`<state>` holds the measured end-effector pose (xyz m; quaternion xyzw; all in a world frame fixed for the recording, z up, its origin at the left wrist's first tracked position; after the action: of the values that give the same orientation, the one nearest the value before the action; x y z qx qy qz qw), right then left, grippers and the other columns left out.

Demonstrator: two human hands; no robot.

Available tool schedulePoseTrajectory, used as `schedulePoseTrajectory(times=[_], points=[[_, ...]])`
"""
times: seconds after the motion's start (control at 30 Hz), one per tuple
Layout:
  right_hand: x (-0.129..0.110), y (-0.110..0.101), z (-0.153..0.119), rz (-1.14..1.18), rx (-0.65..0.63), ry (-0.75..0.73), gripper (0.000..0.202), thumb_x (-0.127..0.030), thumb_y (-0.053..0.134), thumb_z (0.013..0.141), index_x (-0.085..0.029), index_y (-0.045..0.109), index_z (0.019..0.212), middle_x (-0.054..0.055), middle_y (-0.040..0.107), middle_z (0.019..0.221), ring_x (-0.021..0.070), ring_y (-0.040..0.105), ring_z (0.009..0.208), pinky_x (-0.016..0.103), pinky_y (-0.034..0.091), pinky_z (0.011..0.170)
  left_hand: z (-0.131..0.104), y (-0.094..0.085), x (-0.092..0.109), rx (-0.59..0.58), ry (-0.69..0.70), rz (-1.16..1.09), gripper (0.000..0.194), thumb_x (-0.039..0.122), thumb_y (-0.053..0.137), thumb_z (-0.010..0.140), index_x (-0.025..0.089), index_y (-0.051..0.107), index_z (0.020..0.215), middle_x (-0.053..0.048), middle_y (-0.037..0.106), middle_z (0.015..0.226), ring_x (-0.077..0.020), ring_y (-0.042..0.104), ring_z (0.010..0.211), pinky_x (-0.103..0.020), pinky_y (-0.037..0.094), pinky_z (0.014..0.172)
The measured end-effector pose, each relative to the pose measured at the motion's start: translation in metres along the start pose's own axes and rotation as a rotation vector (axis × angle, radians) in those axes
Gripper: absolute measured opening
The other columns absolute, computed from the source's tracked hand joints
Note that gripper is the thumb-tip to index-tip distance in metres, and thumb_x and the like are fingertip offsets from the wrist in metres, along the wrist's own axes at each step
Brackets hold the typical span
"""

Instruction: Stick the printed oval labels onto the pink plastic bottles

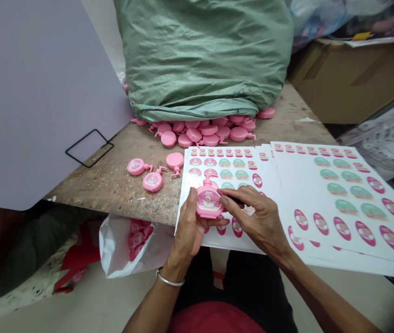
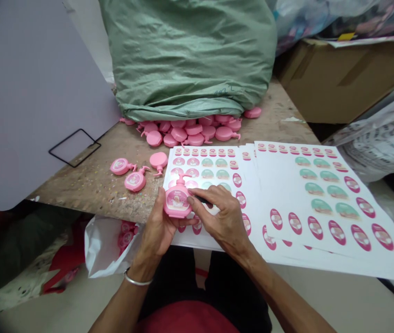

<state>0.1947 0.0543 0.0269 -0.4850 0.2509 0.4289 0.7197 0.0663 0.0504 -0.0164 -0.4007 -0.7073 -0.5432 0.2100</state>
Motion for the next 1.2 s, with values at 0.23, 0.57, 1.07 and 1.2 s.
schedulePoseTrajectory(times=[0.23, 0.57, 1.07, 1.2], points=[[0.008, -0.004, -0.001, -0.407, 0.095, -0.039, 0.048, -0.045, 0.062, 0.083, -0.015, 0.059, 0.12, 0.011, 0.069, 0.091, 0.0253, 0.061, 0.081, 0.043, 0.044, 0.076, -0.001, -0.007, 0.005, 0.124, 0.217, 0.282, 0.035, 0.043, 0.059, 0.085, 0.017, 0.058, 0.108, -0.005, 0.065, 0.094, -0.0153, 0.065, 0.072, -0.025, 0.056, 0.06], [0.034, 0.044, 0.019, 0.039, -0.006, 0.242, 0.053, -0.051, 0.059, 0.081, -0.02, 0.048, 0.123, 0.012, 0.061, 0.12, 0.0248, 0.061, 0.106, 0.039, 0.049, 0.088, -0.006, -0.042, 0.015, 0.427, 0.414, 0.686, 0.034, 0.048, 0.045, 0.09, 0.019, 0.061, 0.094, -0.005, 0.064, 0.081, -0.0186, 0.059, 0.074, -0.028, 0.047, 0.069], [0.05, 0.14, 0.115, -0.112, -0.479, 0.426, 0.034, -0.05, 0.056, 0.075, -0.018, 0.053, 0.064, 0.005, 0.056, 0.061, 0.0199, 0.056, 0.068, 0.029, 0.037, 0.059, 0.028, -0.121, 0.088, 0.821, 0.543, 1.591, 0.034, 0.04, 0.046, 0.09, 0.016, 0.066, 0.105, -0.016, 0.066, 0.101, -0.0312, 0.059, 0.096, -0.046, 0.041, 0.085], [0.053, 0.101, 0.113, 0.165, -0.759, 0.449, 0.041, -0.06, 0.041, 0.075, -0.021, 0.042, 0.062, -0.007, 0.029, 0.049, 0.0083, 0.029, 0.044, 0.024, 0.028, 0.045, 0.02, -0.109, 0.113, 0.728, 0.823, 1.438, 0.031, 0.036, 0.054, 0.086, 0.015, 0.064, 0.106, -0.016, 0.057, 0.113, -0.0296, 0.052, 0.111, -0.047, 0.041, 0.095]])
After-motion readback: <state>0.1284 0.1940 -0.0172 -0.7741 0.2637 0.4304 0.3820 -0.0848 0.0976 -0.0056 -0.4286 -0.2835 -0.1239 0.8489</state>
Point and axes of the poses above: each hand's wrist, its own z-axis towards the middle knuckle, its own y-axis out of the palm, x = y × z, the point moved 5 cm from there along z, towards the middle knuckle
